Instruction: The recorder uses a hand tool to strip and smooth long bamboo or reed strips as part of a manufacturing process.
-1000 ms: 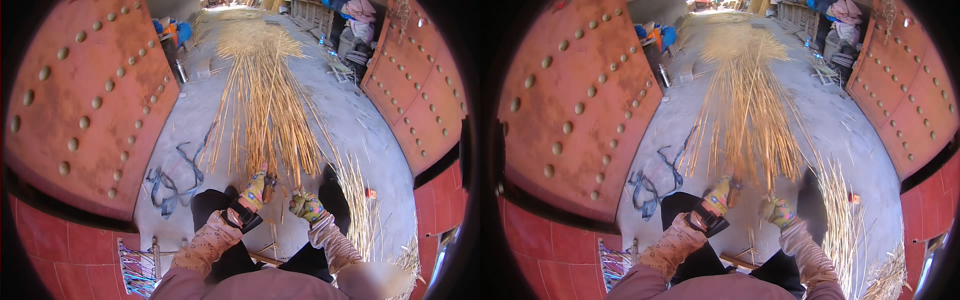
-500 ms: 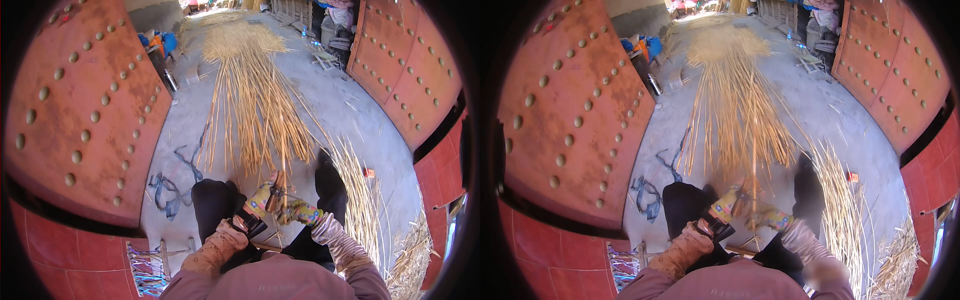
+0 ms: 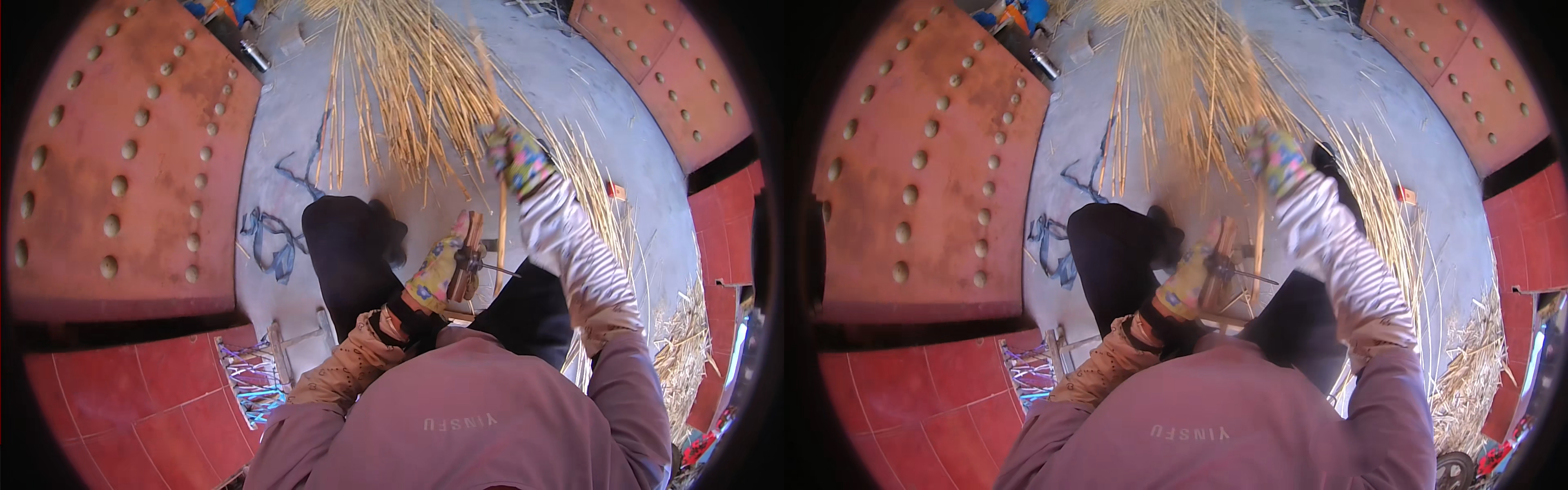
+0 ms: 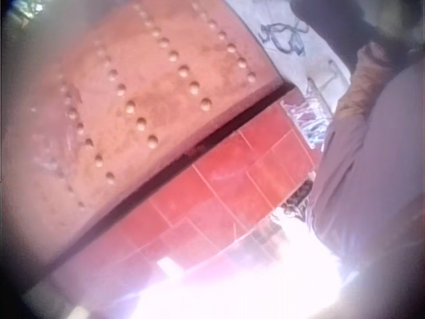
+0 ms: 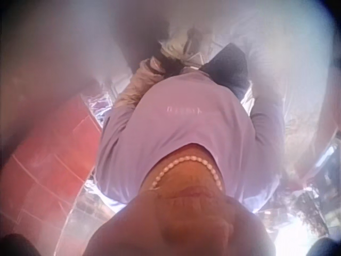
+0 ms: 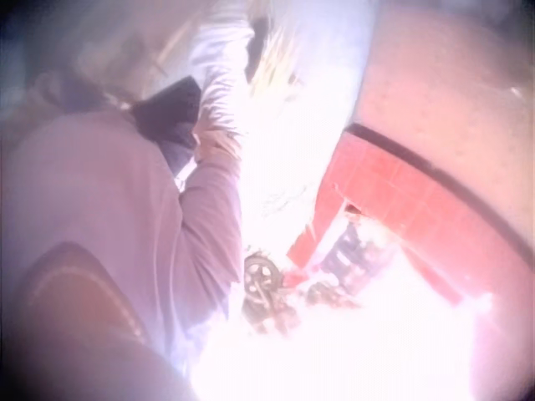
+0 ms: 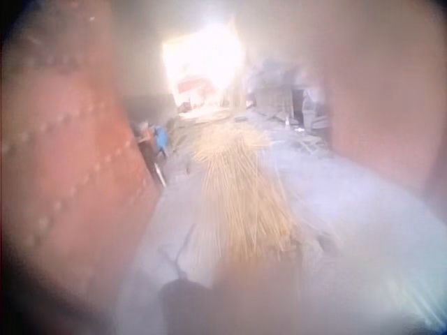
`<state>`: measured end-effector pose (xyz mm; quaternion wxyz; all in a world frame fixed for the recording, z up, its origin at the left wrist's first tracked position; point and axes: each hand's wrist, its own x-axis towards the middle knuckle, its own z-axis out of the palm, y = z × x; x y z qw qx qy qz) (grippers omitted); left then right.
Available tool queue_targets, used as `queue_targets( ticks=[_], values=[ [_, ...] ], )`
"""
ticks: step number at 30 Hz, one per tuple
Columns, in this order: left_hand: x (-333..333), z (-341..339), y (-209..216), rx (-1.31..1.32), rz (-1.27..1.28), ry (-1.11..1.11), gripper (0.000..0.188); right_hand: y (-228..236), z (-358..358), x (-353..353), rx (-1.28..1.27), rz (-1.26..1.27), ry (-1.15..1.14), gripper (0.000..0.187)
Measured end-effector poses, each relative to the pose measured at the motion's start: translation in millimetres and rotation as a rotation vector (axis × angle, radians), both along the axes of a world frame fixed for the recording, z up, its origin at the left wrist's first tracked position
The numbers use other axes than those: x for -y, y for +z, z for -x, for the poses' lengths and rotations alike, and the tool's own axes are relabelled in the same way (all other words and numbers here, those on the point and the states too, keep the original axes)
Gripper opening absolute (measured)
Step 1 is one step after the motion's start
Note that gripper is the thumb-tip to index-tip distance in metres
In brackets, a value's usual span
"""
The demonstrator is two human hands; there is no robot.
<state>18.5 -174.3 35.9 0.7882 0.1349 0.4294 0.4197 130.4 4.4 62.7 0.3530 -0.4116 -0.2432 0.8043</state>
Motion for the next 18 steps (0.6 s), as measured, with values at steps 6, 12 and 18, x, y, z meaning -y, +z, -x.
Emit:
queue_targets(
  ticks=[6, 12, 18],
  values=[
    [19.3, -7.5, -0.9, 0.1, -0.053, 0.071, 0.039, 33.0, -0.6, -46.0, -0.128, -0.37, -0.235, 0.033],
    [18.0, -13.3, 31.0, 0.116, 0.065, 0.123, 0.037, 39.0, 11.0, -20.4, -0.22, -0.309, -0.213, 0.029],
    [13.8, -22.3, 24.4, 0.129, 0.185, 0.185, 0.036, 25.8, 9.4, 3.7, -0.196, -0.39, -0.273, 0.026]
  ],
)
